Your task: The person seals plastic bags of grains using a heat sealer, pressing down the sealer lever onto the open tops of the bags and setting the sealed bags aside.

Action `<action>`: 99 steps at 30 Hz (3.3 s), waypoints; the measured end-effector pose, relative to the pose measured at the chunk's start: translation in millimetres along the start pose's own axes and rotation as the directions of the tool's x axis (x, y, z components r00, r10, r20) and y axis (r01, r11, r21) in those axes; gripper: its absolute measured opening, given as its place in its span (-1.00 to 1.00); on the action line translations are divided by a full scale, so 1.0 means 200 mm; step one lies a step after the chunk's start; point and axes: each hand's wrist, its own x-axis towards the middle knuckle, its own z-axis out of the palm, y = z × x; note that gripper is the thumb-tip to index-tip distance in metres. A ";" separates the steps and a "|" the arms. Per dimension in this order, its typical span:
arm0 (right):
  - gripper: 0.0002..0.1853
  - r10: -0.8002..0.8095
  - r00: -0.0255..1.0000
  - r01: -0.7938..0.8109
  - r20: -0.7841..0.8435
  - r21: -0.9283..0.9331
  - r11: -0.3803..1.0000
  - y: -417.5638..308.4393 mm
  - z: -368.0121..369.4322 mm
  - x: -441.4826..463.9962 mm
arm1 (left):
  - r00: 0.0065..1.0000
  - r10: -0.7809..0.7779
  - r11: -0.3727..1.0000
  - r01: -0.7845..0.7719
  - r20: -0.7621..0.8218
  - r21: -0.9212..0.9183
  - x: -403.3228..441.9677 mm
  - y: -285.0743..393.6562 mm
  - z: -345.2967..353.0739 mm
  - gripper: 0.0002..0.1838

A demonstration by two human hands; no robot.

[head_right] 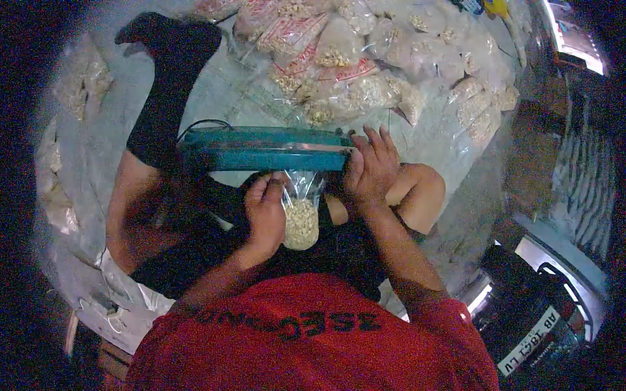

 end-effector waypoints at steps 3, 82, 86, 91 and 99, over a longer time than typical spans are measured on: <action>-0.54 -0.006 1.000 0.005 -0.019 -0.037 0.999 -0.03 0.00 0.01 | 0.998 -0.032 0.999 0.033 0.048 -0.021 0.02 -0.02 -0.02 -0.76; -0.69 -0.259 0.574 -0.592 0.777 0.612 0.525 -0.86 -0.61 -0.67 | 0.960 0.012 0.623 0.210 0.279 -0.753 -0.62 -0.11 -0.63 -0.32; -0.65 -0.209 0.597 -0.647 0.774 0.619 0.446 -0.76 -0.71 -0.68 | 0.949 -0.096 0.449 0.311 0.301 -0.838 -0.58 0.01 -0.61 -0.51; -0.74 -0.304 0.527 -0.711 0.794 0.608 0.355 -0.56 -0.77 -0.72 | 0.943 -0.044 0.554 0.299 0.331 -0.777 -0.45 0.00 -0.58 -0.66; -0.70 -0.237 0.568 -0.564 0.788 0.583 0.585 -0.45 -0.62 -0.78 | 0.971 0.141 0.762 0.019 0.195 -0.647 -0.51 0.27 -0.60 -0.71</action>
